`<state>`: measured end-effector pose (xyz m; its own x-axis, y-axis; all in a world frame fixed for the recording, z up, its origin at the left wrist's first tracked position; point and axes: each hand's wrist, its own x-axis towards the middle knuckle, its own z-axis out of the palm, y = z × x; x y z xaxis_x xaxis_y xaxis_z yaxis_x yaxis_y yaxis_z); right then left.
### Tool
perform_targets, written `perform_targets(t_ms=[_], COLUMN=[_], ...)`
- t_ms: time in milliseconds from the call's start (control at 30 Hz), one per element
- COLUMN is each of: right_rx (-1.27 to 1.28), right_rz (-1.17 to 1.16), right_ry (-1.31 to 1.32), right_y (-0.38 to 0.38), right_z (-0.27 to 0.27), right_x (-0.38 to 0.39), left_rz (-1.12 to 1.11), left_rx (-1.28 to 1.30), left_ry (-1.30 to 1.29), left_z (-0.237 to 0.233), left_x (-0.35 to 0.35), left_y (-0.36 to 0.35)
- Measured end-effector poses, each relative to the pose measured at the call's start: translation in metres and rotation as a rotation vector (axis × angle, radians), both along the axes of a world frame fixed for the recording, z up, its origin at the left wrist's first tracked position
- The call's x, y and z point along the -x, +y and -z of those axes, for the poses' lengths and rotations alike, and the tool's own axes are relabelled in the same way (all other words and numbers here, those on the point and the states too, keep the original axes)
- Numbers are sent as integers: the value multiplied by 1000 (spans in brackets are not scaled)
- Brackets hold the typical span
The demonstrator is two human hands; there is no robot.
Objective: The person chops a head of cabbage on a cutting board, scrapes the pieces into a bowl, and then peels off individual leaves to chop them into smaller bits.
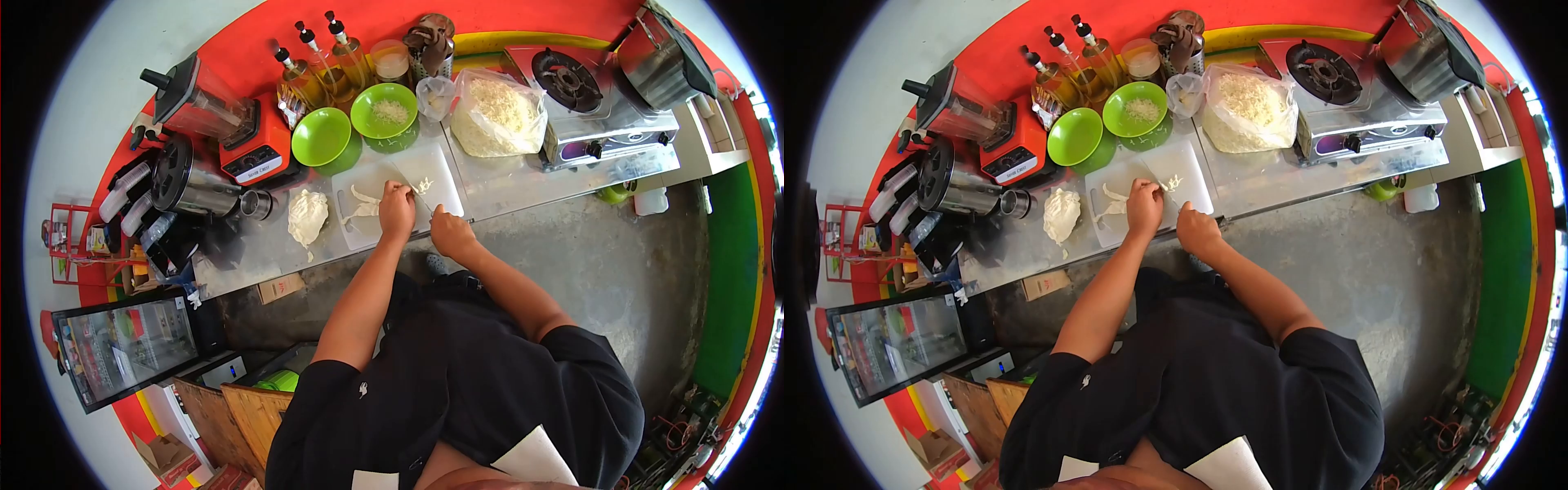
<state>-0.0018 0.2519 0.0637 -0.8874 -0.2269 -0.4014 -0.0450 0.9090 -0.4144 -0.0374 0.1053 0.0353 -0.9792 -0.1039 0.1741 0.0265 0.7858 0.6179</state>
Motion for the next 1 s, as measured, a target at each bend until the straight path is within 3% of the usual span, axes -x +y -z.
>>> perform_targets(t_ms=[400,500,633,733,1000], right_rx=[-1,-72,-47,-3,-29], right_rz=[-29,-58,-56,21,-56], right_ry=[29,71,78,-58,24], right_y=[1,-1,-6,-6,1], right_z=[-3,-16,-9,2,-10], right_x=[0,5,3,3,0], left_rz=[136,112,72,30,39], left_rx=[-14,158,162,105,100], left_ry=[111,77,-35,-30,9], left_z=[4,1,-9,-9,-5], left_x=[-2,-2,-1,-2,-2], left_y=[-5,-7,-8,-6,-7])
